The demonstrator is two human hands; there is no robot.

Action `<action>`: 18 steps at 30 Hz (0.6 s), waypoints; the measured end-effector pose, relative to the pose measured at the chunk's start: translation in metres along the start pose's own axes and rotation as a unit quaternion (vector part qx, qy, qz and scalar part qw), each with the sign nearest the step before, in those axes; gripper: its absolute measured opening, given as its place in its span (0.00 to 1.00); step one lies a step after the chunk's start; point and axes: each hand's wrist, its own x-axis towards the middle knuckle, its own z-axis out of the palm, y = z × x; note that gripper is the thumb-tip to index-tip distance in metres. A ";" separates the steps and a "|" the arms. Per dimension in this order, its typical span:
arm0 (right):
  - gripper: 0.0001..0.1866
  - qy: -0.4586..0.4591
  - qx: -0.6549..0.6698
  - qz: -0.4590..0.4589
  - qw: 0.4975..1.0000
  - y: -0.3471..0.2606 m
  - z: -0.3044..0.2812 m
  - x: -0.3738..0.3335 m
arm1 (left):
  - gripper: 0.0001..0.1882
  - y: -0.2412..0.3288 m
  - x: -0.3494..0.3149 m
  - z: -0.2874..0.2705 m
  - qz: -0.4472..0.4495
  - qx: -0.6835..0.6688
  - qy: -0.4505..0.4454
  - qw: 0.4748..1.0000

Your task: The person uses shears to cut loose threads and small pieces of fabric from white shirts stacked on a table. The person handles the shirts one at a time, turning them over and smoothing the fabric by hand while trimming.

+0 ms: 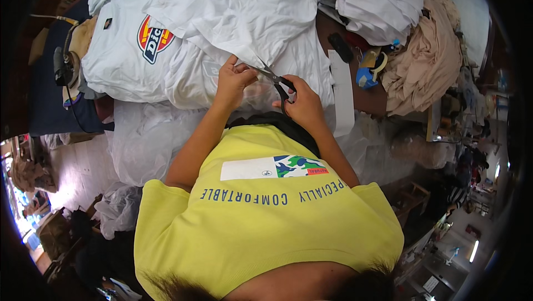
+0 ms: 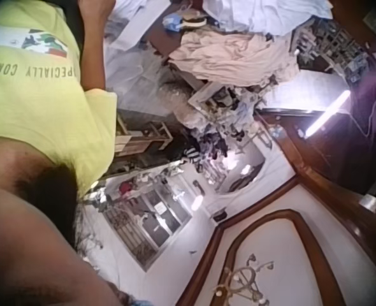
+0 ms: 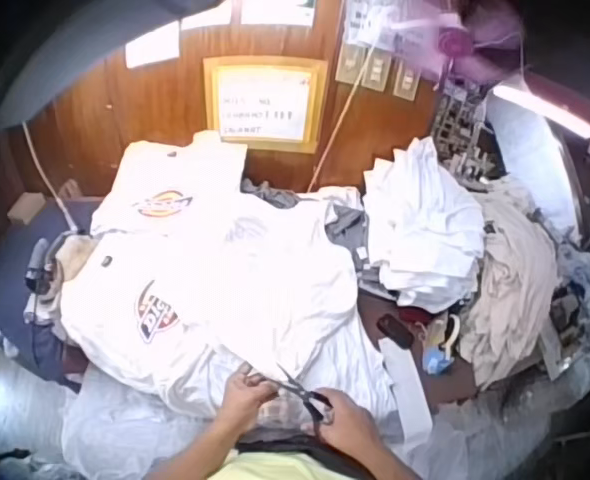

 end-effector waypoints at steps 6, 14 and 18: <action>0.32 -0.005 0.030 -0.029 0.999 0.008 -0.002 -0.001 | 0.22 0.000 -0.007 0.012 0.004 -0.014 0.012 1.000; 0.25 -0.059 0.104 0.052 0.991 0.013 -0.007 -0.004 | 0.29 0.001 0.000 0.008 0.010 -0.030 0.049 0.998; 0.29 -0.052 0.046 0.039 0.997 0.016 -0.008 -0.002 | 0.32 -0.001 0.004 0.003 0.045 -0.024 0.025 0.998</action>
